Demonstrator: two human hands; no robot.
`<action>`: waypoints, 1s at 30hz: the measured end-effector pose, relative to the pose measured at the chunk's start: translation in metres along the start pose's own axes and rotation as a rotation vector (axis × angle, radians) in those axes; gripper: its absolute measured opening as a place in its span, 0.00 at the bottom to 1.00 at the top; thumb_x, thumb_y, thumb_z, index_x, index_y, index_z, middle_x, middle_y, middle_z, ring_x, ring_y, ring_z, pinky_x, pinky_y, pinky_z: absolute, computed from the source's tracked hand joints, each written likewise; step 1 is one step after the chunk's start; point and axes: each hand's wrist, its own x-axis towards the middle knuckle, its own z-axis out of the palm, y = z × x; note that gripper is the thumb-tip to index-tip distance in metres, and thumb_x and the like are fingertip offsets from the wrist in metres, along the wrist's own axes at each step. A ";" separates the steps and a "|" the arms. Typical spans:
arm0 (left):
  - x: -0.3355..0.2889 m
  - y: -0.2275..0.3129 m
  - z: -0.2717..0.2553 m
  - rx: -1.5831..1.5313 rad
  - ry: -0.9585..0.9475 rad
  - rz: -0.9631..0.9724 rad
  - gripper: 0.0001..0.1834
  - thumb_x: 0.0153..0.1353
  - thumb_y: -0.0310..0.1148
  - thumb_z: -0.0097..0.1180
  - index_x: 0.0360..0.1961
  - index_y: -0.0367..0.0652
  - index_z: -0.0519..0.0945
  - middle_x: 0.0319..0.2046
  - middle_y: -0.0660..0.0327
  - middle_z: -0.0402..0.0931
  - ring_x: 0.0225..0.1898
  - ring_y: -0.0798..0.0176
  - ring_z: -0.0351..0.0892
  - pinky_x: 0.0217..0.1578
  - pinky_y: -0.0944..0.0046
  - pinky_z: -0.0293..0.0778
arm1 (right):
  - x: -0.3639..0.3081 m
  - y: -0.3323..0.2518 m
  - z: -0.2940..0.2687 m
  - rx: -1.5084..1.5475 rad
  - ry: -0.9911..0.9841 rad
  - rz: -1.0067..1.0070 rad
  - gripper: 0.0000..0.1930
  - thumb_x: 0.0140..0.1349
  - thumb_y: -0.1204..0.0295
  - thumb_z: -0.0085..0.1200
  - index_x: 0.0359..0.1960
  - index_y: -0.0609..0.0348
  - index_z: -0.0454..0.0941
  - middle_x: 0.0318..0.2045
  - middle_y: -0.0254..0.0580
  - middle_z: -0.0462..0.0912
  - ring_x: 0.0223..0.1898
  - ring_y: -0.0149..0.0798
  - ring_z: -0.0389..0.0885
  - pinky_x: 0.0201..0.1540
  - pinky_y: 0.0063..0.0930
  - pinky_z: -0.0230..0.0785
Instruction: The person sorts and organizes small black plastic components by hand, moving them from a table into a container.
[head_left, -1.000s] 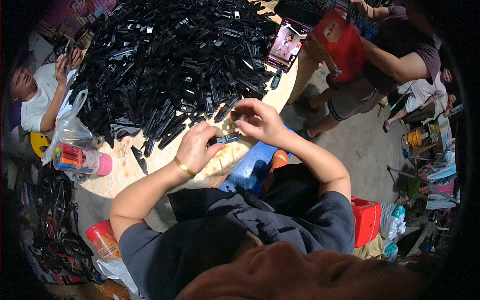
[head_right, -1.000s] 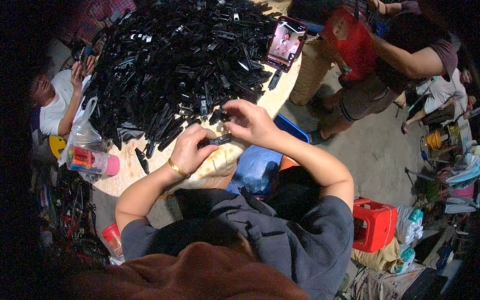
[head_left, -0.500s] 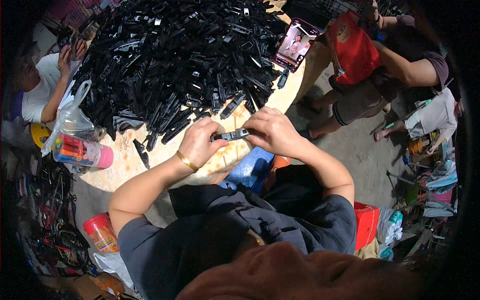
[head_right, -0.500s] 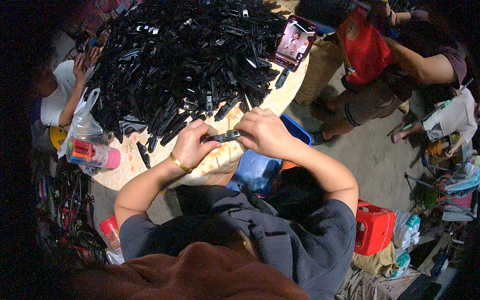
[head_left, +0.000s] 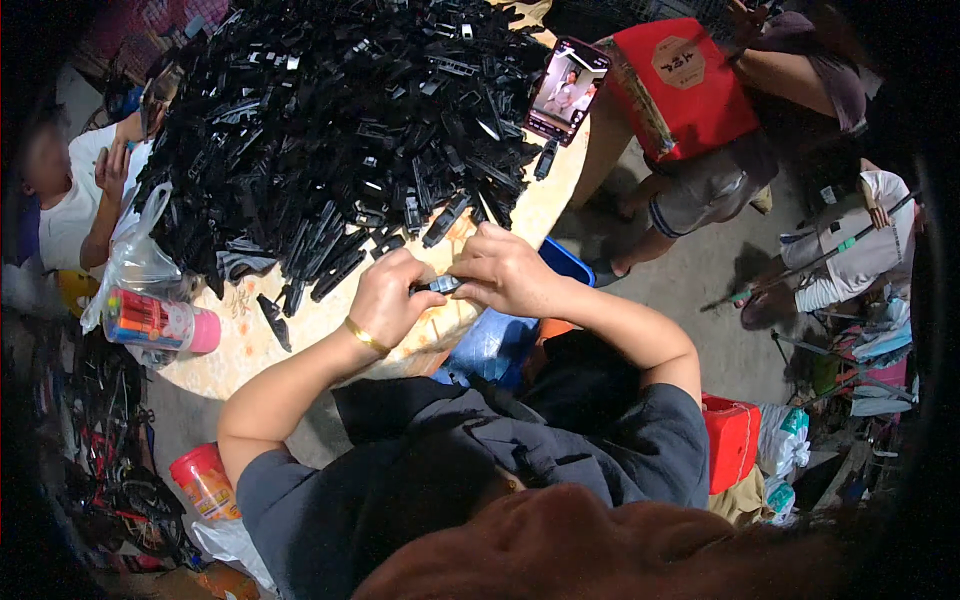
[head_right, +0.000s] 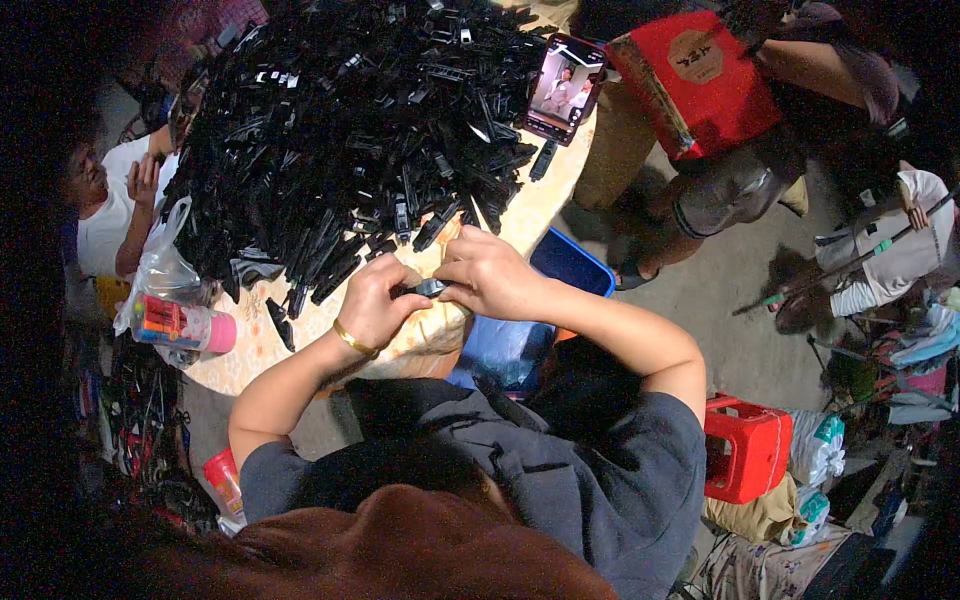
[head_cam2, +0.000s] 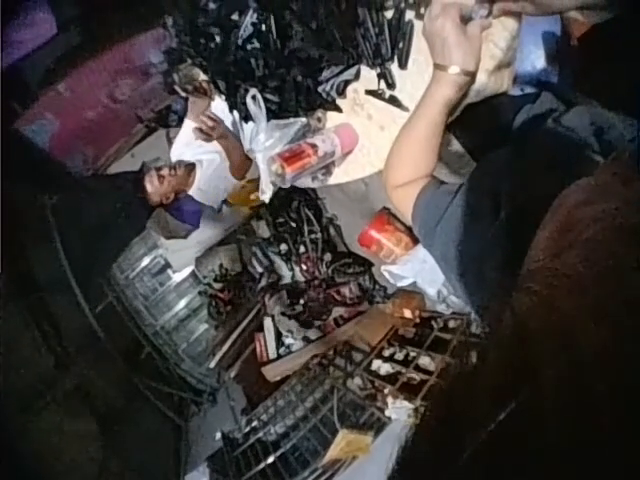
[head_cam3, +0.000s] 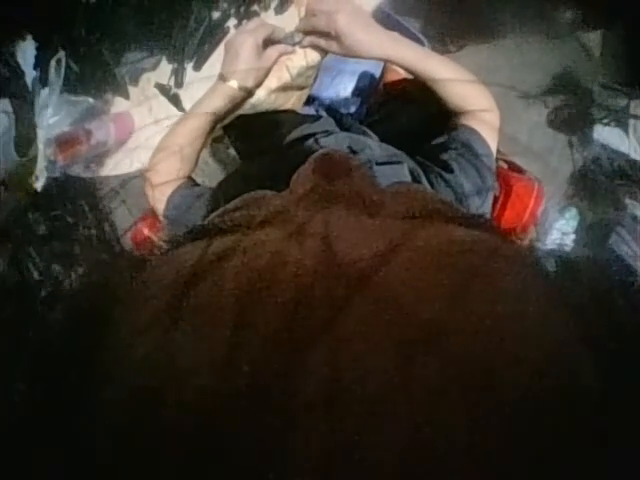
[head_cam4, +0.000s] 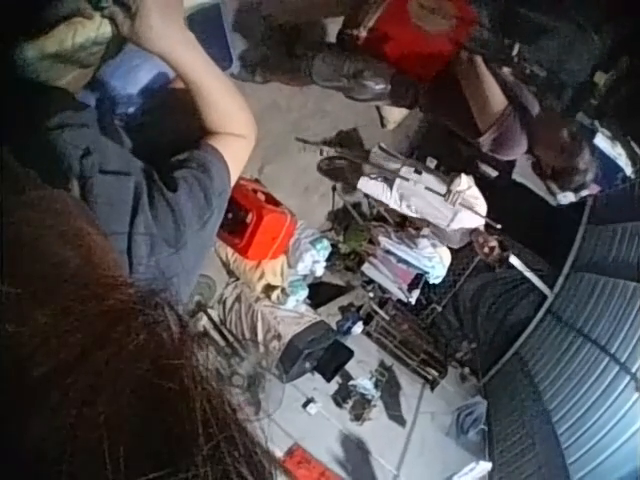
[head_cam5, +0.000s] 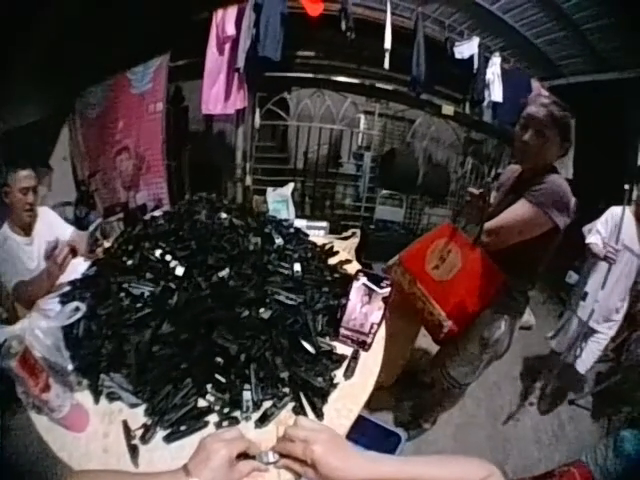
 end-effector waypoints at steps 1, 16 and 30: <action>0.001 0.001 -0.001 -0.001 0.001 0.006 0.12 0.36 0.29 0.66 0.22 0.37 0.76 0.21 0.57 0.69 0.23 0.58 0.70 0.24 0.64 0.67 | -0.002 0.001 0.002 0.025 0.012 0.013 0.13 0.40 0.72 0.61 0.31 0.58 0.78 0.25 0.38 0.71 0.30 0.42 0.68 0.33 0.31 0.63; 0.006 0.007 -0.007 -0.159 -0.133 0.010 0.08 0.47 0.29 0.60 0.26 0.37 0.75 0.23 0.56 0.70 0.24 0.61 0.72 0.26 0.66 0.68 | -0.028 -0.016 -0.026 -0.024 -0.602 0.112 0.13 0.42 0.66 0.58 0.29 0.61 0.76 0.26 0.47 0.76 0.33 0.49 0.75 0.35 0.38 0.67; 0.003 0.007 -0.001 0.023 -0.190 0.275 0.06 0.46 0.29 0.57 0.25 0.41 0.75 0.24 0.57 0.70 0.30 0.54 0.70 0.32 0.60 0.68 | -0.036 -0.017 -0.016 -0.060 -0.802 0.167 0.19 0.47 0.62 0.57 0.40 0.59 0.74 0.29 0.49 0.76 0.34 0.50 0.75 0.35 0.40 0.67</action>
